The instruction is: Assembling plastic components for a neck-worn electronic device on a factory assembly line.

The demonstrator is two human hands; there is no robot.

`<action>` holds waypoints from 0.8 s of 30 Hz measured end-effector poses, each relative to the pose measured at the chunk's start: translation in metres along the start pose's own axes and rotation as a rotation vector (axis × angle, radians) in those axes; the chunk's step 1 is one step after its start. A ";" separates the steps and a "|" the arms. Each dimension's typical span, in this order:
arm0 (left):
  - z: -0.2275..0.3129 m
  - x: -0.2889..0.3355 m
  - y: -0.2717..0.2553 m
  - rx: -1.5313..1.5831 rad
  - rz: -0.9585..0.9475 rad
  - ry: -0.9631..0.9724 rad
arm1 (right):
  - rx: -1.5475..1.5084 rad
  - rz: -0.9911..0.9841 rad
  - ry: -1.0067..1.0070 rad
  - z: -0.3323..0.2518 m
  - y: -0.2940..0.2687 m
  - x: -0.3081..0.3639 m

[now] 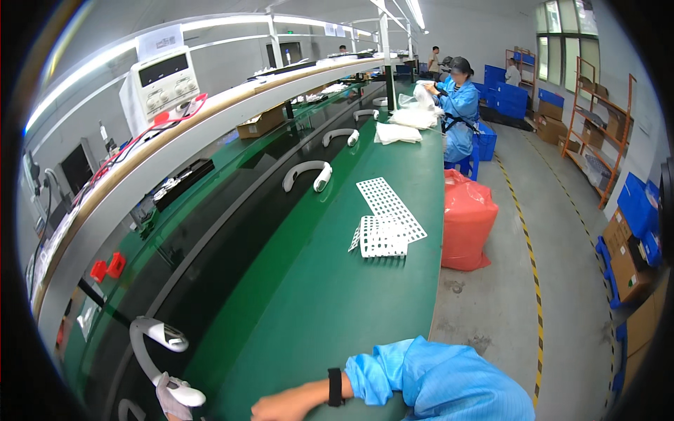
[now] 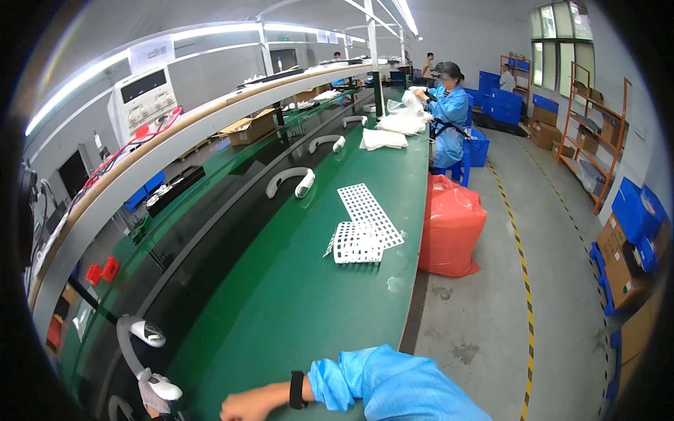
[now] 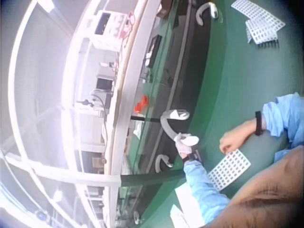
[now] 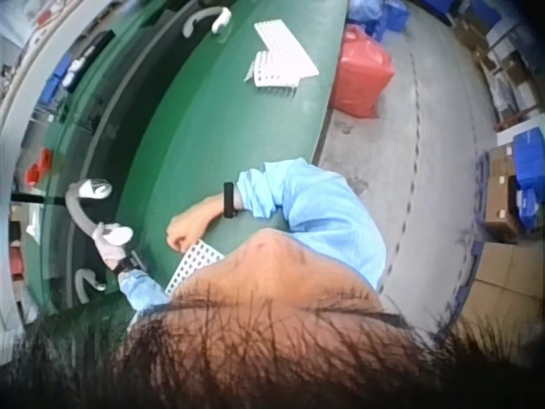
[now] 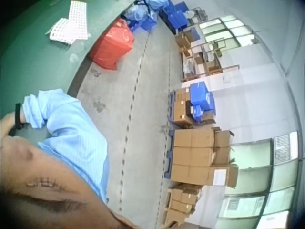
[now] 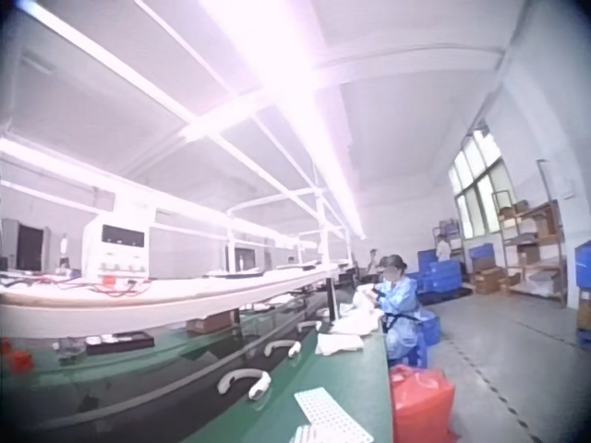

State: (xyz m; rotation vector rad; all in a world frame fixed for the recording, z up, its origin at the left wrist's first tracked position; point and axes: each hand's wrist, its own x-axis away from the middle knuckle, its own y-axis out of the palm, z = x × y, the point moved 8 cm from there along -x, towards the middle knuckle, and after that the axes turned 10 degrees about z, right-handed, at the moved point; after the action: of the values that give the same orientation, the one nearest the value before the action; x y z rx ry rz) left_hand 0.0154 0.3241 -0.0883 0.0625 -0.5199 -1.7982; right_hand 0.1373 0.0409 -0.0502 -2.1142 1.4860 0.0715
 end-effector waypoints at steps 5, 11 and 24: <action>-0.028 -0.060 -0.019 0.098 0.246 -0.034 | 0.081 -0.159 -0.331 -0.030 0.041 0.024; 0.012 -0.015 0.041 -1.494 0.033 0.974 | -0.001 -0.115 -0.368 -0.026 0.038 0.032; 0.079 0.004 0.001 -1.792 0.529 0.692 | -0.663 0.015 0.138 0.088 0.097 0.031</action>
State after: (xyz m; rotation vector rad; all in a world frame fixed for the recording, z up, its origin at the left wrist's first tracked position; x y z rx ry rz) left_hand -0.0093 0.3451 -0.0160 -0.6008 1.4705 -1.0504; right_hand 0.0863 0.0318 -0.1748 -2.6619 1.7246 0.4938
